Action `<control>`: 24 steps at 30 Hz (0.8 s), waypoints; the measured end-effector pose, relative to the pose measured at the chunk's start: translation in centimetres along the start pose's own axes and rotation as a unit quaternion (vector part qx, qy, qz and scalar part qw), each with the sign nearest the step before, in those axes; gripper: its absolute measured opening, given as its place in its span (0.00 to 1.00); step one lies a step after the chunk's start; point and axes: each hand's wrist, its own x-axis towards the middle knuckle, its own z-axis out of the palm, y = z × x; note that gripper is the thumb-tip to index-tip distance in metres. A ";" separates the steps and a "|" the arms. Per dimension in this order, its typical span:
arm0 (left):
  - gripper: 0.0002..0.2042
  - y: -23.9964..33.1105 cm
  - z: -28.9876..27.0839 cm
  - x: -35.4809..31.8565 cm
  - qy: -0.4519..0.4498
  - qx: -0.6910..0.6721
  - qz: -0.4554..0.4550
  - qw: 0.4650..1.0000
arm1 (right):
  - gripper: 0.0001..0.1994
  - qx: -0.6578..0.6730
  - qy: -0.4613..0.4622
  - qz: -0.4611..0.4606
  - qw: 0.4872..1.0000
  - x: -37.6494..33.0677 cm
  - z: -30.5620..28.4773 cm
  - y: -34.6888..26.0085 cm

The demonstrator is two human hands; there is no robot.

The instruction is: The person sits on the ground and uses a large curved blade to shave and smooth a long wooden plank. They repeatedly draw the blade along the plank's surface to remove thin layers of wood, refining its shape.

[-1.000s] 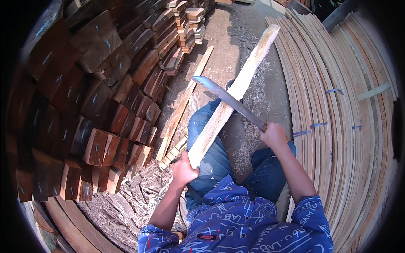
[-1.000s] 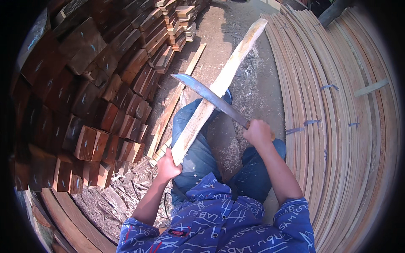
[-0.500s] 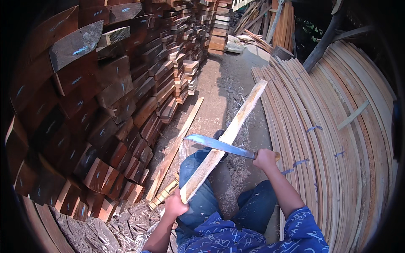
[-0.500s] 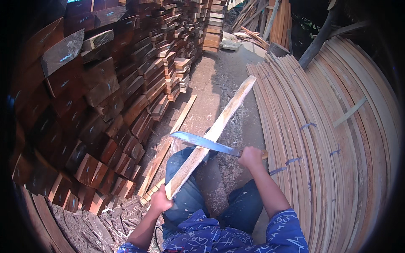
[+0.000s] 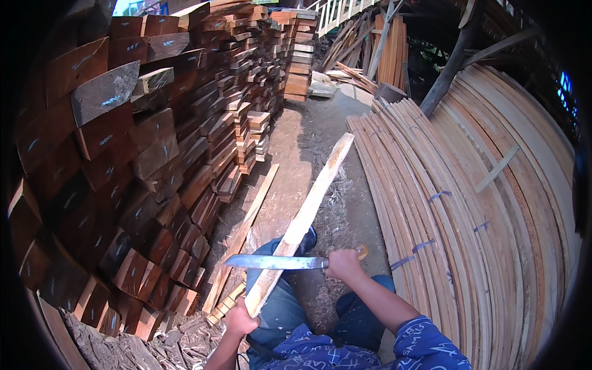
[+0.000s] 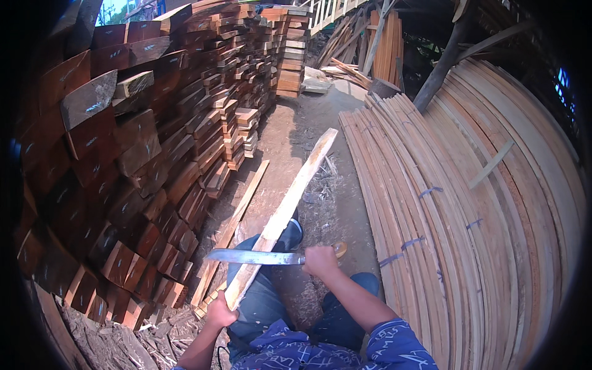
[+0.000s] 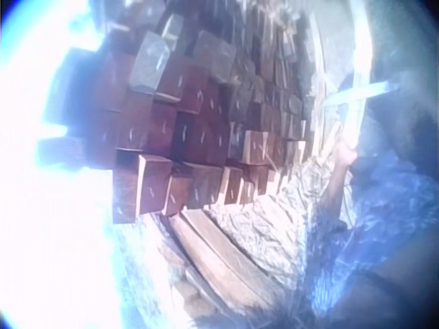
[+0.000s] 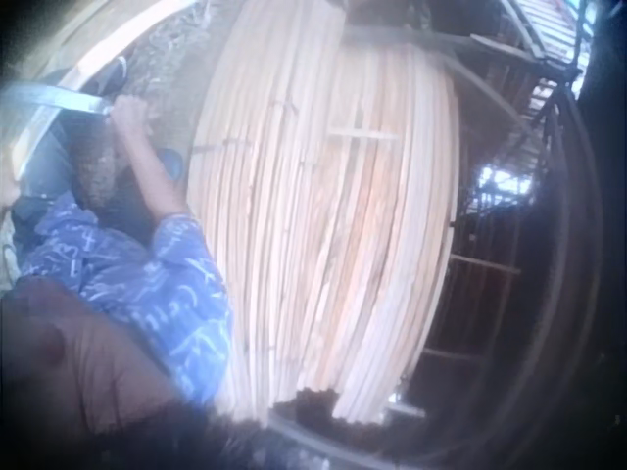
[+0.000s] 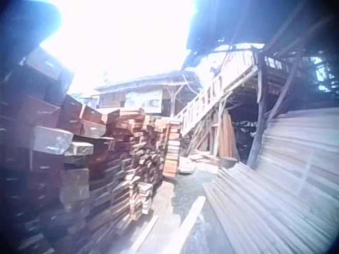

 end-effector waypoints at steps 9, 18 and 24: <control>0.23 2.8 0.2 2.1 -0.008 0.030 0.067 0.997 | 0.14 0.131 0.045 0.308 0.941 -2.2 -2.3 12.2; 0.22 1.0 0.2 0.8 0.028 0.017 0.036 0.999 | 0.12 0.131 -0.063 0.044 0.988 -2.7 4.1 -2.8; 0.22 1.0 -0.4 1.1 0.000 -0.012 0.006 1.000 | 0.11 0.058 0.009 0.044 0.997 1.3 2.2 1.5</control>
